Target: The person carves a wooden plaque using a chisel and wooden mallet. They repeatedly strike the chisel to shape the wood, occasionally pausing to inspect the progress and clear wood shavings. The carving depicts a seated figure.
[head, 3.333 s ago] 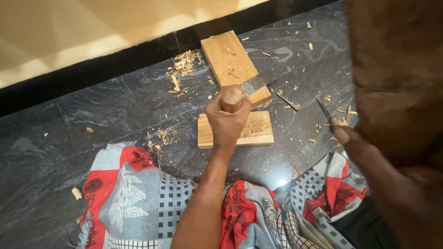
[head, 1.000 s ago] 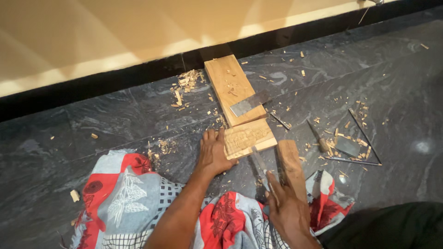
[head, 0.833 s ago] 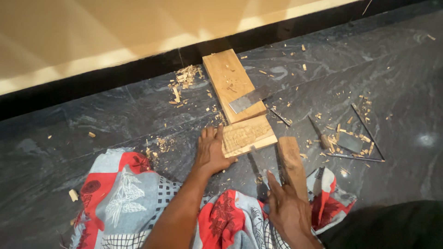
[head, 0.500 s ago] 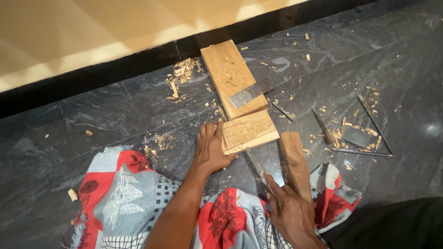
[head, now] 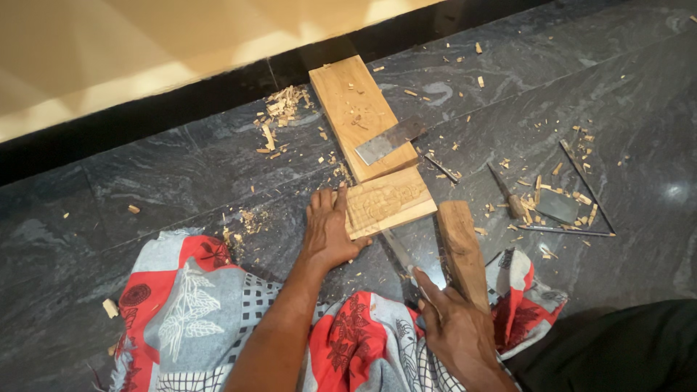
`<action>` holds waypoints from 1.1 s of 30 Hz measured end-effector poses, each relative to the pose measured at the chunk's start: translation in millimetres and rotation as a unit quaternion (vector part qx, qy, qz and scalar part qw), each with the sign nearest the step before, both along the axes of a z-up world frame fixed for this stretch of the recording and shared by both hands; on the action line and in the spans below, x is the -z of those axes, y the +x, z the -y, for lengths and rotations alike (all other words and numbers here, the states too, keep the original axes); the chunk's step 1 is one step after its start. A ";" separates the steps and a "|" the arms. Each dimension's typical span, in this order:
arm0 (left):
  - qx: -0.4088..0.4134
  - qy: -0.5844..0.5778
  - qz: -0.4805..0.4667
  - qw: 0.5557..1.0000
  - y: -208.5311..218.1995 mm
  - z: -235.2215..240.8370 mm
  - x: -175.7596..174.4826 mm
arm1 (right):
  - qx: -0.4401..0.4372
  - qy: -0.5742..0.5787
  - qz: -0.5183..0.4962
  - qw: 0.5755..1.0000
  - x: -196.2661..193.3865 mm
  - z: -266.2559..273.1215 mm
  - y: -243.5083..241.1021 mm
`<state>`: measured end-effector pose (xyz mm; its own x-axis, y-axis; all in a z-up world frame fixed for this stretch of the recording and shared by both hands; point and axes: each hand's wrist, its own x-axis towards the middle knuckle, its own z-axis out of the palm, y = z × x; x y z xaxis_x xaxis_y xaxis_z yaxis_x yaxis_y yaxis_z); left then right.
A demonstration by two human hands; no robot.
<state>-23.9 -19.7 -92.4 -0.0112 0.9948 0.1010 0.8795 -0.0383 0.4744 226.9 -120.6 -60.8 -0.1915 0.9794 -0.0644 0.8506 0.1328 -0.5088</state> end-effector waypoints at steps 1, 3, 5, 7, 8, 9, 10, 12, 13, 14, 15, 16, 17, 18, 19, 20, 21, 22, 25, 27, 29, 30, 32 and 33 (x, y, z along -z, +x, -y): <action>0.001 0.000 0.003 1.000 -0.4 0.1 -0.1 | 0.005 -0.005 -0.010 1.000 -0.9 0.1 -0.5; 0.002 0.003 0.006 1.000 -1.2 0.3 0.1 | 0.006 -0.010 -0.010 1.000 -3.0 -0.8 -0.9; 0.002 0.008 0.006 1.000 -1.5 0.7 0.7 | 0.010 -0.017 -0.011 1.000 -4.9 -1.1 -1.4; 0.000 0.002 0.005 1.000 -1.3 0.3 1.6 | 0.016 -0.025 -0.013 0.999 -6.4 -0.9 -2.1; -0.001 -0.001 0.005 1.000 -1.1 0.0 2.1 | 0.016 -0.027 -0.014 0.999 -6.9 -0.9 -2.3; 0.000 0.000 0.005 1.000 -0.8 -0.3 2.3 | 0.015 -0.030 -0.015 0.999 -7.6 -1.0 -2.5; 0.000 0.001 0.005 1.000 -0.6 -0.8 2.5 | 0.015 -0.032 -0.016 0.999 -8.3 -1.2 -2.5; 0.001 0.002 0.005 1.000 -1.1 -0.9 3.0 | 0.012 -0.031 -0.013 0.999 -9.2 -1.5 -3.2; 0.001 0.003 0.005 1.000 -1.3 -0.8 3.1 | 0.011 -0.030 -0.013 0.999 -9.3 -1.1 -3.5; 0.001 0.003 0.005 1.000 -1.5 -0.4 3.2 | 0.011 -0.032 -0.015 0.999 -9.3 -0.8 -3.6; 0.002 0.004 0.004 1.000 -1.4 -0.4 2.9 | 0.010 -0.033 -0.017 0.999 -9.6 -1.0 -3.4; 0.002 0.006 0.003 1.000 -1.2 -0.6 2.6 | 0.010 -0.035 -0.018 0.999 -9.9 -1.3 -3.1; 0.002 0.008 0.003 1.000 -1.2 -0.3 2.4 | 0.011 -0.039 -0.017 0.999 -10.0 -1.2 -3.1; 0.002 0.006 0.004 1.000 -1.3 0.1 2.2 | 0.013 -0.043 -0.016 0.999 -10.1 -1.0 -3.2; 0.002 0.004 0.005 1.000 -1.2 0.3 2.1 | 0.014 -0.046 -0.014 0.999 -9.9 -0.9 -3.1; 0.001 0.003 0.007 1.000 -1.1 0.5 2.0 | 0.011 -0.041 -0.010 0.999 -9.6 -1.0 -2.9; 0.001 0.004 0.006 1.000 -1.0 0.6 2.0 | 0.009 -0.036 -0.005 0.999 -9.2 -1.3 -2.9; 0.001 0.004 0.005 1.000 -0.9 0.6 2.0 | 0.006 -0.032 -0.001 0.999 -8.5 -1.6 -3.1; -0.001 0.003 0.007 1.000 -0.6 -0.2 2.6 | -0.006 -0.029 0.027 0.999 -5.0 -2.7 -3.3; -0.003 0.002 0.009 1.000 -1.1 -0.7 2.9 | -0.012 -0.025 0.033 0.999 -1.8 -3.2 -3.8; -0.006 0.000 0.008 1.000 -0.9 -1.3 3.2 | -0.020 -0.025 0.046 0.998 2.3 -3.4 -3.6; -0.008 -0.003 0.008 1.000 -0.6 -1.7 3.3 | -0.026 -0.027 0.056 0.998 4.8 -3.8 -2.8; -0.012 -0.007 0.011 1.000 -0.8 -2.6 2.8 | -0.034 -0.025 0.061 0.997 10.3 -4.5 -2.2; -0.010 -0.005 0.016 1.000 -2.1 -2.9 2.5 | -0.039 -0.020 0.055 0.998 14.0 -4.5 -2.5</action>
<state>-26.0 -16.8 -94.9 -0.0337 0.9953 0.0909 0.8646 -0.0166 0.5021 224.4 -116.0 -74.8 -0.2558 0.9583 -0.1275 0.8895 0.1817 -0.4193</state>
